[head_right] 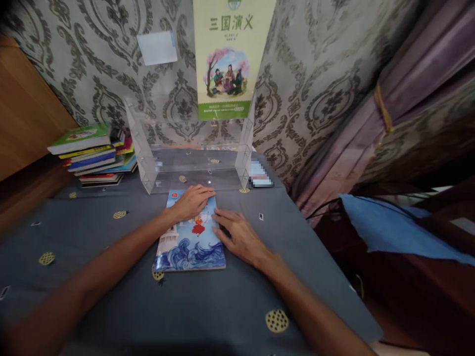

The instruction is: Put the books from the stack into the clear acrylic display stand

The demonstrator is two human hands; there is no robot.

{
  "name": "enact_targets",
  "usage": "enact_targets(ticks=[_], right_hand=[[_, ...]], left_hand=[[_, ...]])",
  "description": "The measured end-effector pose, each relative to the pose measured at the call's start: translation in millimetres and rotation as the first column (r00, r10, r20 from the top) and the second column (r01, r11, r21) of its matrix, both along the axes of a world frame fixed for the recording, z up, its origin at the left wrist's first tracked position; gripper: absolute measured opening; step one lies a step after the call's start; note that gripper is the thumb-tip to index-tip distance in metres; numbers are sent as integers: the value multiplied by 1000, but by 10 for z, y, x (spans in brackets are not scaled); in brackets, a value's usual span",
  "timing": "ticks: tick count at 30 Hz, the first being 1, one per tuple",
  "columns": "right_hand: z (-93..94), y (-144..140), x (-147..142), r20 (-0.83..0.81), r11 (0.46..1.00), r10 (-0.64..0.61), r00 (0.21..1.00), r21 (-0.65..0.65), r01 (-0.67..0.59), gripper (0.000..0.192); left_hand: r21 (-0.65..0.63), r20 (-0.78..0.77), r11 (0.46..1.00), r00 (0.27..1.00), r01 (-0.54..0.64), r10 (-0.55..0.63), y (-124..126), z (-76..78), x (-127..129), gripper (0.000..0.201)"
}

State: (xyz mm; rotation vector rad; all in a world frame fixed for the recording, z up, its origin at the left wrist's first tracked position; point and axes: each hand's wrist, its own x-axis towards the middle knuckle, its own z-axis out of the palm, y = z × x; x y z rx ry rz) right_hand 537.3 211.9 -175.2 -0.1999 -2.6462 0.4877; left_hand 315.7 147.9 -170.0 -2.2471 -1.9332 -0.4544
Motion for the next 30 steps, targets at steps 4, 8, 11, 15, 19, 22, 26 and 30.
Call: enact_targets(ticks=[4, 8, 11, 15, 19, 22, 26, 30], right_hand=[[18, -112, 121, -62, 999, 32, 998, -11, -33, 32], [0, -156, 139, -69, 1000, 29, 997, -11, -29, 31], [-28, -150, 125, -64, 1000, 24, 998, 6, -24, 31], [-46, -144, 120, -71, 999, 23, 997, 23, -22, 30], [-32, -151, 119, -70, 1000, 24, 997, 22, -23, 30], [-20, -154, 116, -68, 999, 29, 997, 23, -27, 31], [-5, -158, 122, -62, 999, 27, 998, 41, -25, 31], [11, -169, 124, -64, 998, 18, 998, 57, -14, 31]], left_hand=[[16, -2, 1000, 1000, 11, -11, -9, -5, -3, 34], [45, 4, 998, 999, 46, -46, -15, -7, -2, 32], [38, 15, 998, 999, 49, -49, -14, 2, -3, 32], [31, 41, 998, 998, 50, -51, -20, 17, -3, 32], [20, 54, 999, 998, 40, -41, -20, 9, -2, 31], [12, 55, 999, 998, 38, -39, -26, 8, 2, 33], [13, 43, 994, 994, 105, -105, -96, 32, 47, 31], [17, 41, 979, 978, 205, -206, -234, 19, 140, 32]])
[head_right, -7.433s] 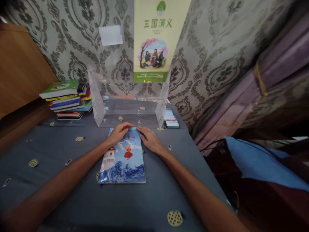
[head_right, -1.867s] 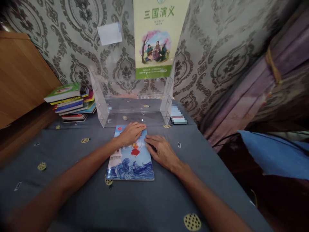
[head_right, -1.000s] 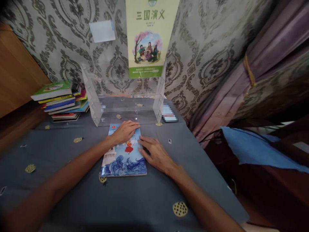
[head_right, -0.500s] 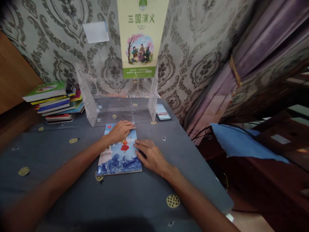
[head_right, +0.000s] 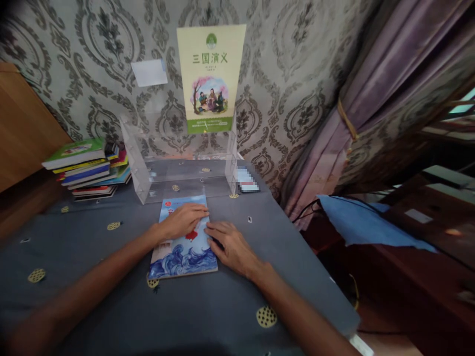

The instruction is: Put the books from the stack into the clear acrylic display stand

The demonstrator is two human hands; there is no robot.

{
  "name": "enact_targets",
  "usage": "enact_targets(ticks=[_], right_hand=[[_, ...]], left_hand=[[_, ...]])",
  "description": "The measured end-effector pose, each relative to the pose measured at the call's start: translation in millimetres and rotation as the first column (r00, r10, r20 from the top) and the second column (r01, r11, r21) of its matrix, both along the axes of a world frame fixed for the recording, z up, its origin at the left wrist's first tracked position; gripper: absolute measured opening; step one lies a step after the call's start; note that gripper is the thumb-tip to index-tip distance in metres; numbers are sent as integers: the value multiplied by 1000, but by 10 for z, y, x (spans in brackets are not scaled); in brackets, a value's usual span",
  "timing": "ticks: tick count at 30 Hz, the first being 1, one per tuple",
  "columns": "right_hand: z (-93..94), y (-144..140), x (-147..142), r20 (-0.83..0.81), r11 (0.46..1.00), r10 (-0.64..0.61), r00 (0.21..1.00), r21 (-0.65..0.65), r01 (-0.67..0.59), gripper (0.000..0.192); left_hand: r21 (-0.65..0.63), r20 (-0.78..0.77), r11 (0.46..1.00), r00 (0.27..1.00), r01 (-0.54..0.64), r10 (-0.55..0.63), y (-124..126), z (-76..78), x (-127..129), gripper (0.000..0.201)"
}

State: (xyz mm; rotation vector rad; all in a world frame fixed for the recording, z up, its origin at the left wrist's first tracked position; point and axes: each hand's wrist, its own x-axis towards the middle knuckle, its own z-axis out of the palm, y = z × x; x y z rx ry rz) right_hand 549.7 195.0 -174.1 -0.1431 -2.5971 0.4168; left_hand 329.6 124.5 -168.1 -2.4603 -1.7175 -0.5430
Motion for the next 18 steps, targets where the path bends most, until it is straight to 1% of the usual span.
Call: enact_targets(ticks=[2, 7, 10, 14, 18], right_hand=[[5, -4, -6, -8, 1000, 6, 1000, 11, -6, 32], [9, -23, 10, 8, 999, 15, 1000, 31, -15, 34], [-2, -48, 60, 15, 1000, 14, 1000, 25, -15, 34], [-31, -79, 130, -27, 1000, 14, 1000, -11, -14, 32], [-35, -97, 156, -53, 999, 7, 999, -38, -10, 29]], left_hand=[[3, 8, 1000, 1000, 24, -24, -55, -28, 40, 33], [17, 32, 1000, 999, 22, -23, -96, -67, 81, 37], [10, 34, 1000, 999, 24, -24, -102, -42, 84, 37], [-6, 44, 1000, 999, 24, -24, -142, 1, 91, 38], [-55, 62, 998, 997, 41, -38, -207, 46, 110, 43]])
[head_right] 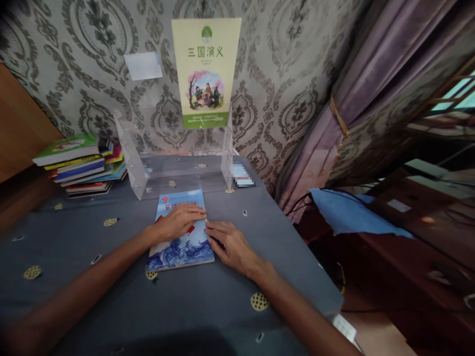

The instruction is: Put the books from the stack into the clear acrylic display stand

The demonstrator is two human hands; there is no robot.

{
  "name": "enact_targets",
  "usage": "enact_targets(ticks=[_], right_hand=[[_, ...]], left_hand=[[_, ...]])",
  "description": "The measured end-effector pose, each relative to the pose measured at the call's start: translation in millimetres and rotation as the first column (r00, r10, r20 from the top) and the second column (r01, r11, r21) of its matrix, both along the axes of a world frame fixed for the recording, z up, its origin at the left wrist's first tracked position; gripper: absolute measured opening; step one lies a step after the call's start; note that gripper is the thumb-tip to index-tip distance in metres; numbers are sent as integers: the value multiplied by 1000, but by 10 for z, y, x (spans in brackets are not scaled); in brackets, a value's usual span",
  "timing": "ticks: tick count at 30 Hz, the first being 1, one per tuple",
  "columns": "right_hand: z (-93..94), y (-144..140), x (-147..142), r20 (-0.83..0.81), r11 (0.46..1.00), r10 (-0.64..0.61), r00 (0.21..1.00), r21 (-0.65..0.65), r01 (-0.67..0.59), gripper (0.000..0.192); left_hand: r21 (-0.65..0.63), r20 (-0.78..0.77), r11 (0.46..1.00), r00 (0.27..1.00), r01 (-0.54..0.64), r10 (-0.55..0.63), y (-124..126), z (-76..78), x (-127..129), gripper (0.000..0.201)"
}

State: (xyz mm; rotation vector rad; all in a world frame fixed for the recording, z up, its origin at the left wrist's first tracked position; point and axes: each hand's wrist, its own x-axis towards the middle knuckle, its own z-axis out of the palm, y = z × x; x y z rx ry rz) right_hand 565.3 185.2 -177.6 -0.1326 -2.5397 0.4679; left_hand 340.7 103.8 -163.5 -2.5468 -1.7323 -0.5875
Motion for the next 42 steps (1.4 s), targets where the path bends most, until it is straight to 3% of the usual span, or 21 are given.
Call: enact_targets(ticks=[7, 14, 21, 28, 37, 42], right_hand=[[41, -7, -14, 41, 1000, -1, 999, -15, 2, 30], [47, -72, 92, 50, 1000, 11, 999, -28, -9, 31], [117, -228, 279, 23, 991, 90, 996, -98, -87, 29], [119, -234, 271, 40, 991, 86, 996, -110, -81, 29], [163, -268, 326, -53, 959, 60, 997, -275, -72, 27], [166, -269, 329, -35, 955, 44, 998, -292, -52, 28]], left_hand=[[-43, -51, 999, 999, 10, -12, -36, 104, 65, 44], [-23, -117, 997, 991, -74, 71, -130, 91, 195, 36], [-15, 29, 996, 996, 83, -83, -325, 64, 199, 38], [0, 23, 998, 997, 70, -70, -341, 49, 254, 39], [3, 45, 990, 989, 142, -142, -533, 73, 403, 35], [-6, 56, 990, 988, 142, -141, -595, 80, 479, 36]])
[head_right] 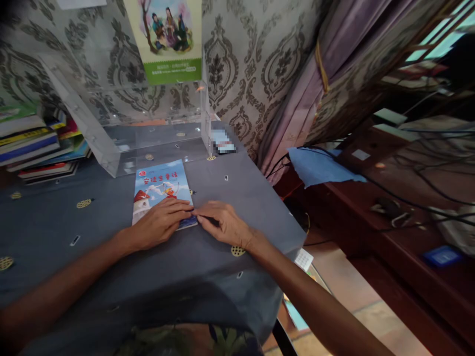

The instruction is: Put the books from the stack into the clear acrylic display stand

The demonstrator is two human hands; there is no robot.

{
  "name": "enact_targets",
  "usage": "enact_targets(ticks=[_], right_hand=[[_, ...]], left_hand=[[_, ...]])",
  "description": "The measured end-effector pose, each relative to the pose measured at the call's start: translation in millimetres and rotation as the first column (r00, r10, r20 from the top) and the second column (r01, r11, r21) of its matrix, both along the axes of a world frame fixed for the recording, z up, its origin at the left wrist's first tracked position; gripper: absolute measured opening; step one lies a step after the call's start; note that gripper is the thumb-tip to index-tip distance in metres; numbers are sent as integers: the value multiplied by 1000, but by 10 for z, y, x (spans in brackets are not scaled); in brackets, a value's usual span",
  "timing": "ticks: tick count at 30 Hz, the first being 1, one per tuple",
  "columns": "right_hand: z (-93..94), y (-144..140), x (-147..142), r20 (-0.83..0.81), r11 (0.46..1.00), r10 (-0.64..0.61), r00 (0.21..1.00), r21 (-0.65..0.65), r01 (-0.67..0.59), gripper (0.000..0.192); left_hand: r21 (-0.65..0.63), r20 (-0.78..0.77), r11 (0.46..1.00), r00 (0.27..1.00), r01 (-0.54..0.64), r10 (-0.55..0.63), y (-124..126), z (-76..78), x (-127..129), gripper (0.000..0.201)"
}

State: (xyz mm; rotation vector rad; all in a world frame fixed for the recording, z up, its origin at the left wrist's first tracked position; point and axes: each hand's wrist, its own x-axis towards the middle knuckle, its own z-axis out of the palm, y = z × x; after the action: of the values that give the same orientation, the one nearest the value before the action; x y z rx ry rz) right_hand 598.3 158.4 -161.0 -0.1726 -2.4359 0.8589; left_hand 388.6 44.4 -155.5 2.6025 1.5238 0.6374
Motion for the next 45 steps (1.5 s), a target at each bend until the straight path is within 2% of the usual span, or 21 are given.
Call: enact_targets(ticks=[8, 12, 17, 20, 26, 32, 36, 40, 45], right_hand=[[12, -12, 3, -1, 1000, 13, 1000, 19, -13, 29], [7, -8, 3, 0, 1000, 11, 1000, 16, -11, 27], [7, 1, -1, 12, 999, 22, 1000, 26, -22, 27], [17, 3, -5, -5, 1000, 20, 1000, 17, -20, 25], [6, 22, -23, -40, 1000, 20, 999, -14, -21, 25], [-26, 40, -40, -14, 999, -25, 1000, 22, 25, 27], [-47, 35, -55, 14, 996, -84, 996, 44, 83, 30], [-62, 28, -61, 33, 988, -148, 988, 54, 146, 31], [-79, 32, -66, 56, 982, -179, 982, 65, 175, 30]], left_hand=[[45, -11, 999, 1000, 11, -10, 4, -1, 13, 33], [57, -83, 996, 995, 62, -57, -20, 38, 6, 26], [27, -152, 997, 986, 67, -62, -41, 61, -10, 26], [50, -184, 996, 981, 72, -61, -41, 50, 7, 24], [154, -232, 988, 972, -11, 46, -52, -28, 111, 24], [205, -303, 972, 936, -116, 176, -110, -56, 230, 26], [155, -266, 974, 943, -165, 202, -133, 10, 247, 25], [77, -153, 969, 957, -236, 245, -138, 85, 206, 29], [93, -64, 972, 973, -215, 221, -186, 12, 199, 27]])
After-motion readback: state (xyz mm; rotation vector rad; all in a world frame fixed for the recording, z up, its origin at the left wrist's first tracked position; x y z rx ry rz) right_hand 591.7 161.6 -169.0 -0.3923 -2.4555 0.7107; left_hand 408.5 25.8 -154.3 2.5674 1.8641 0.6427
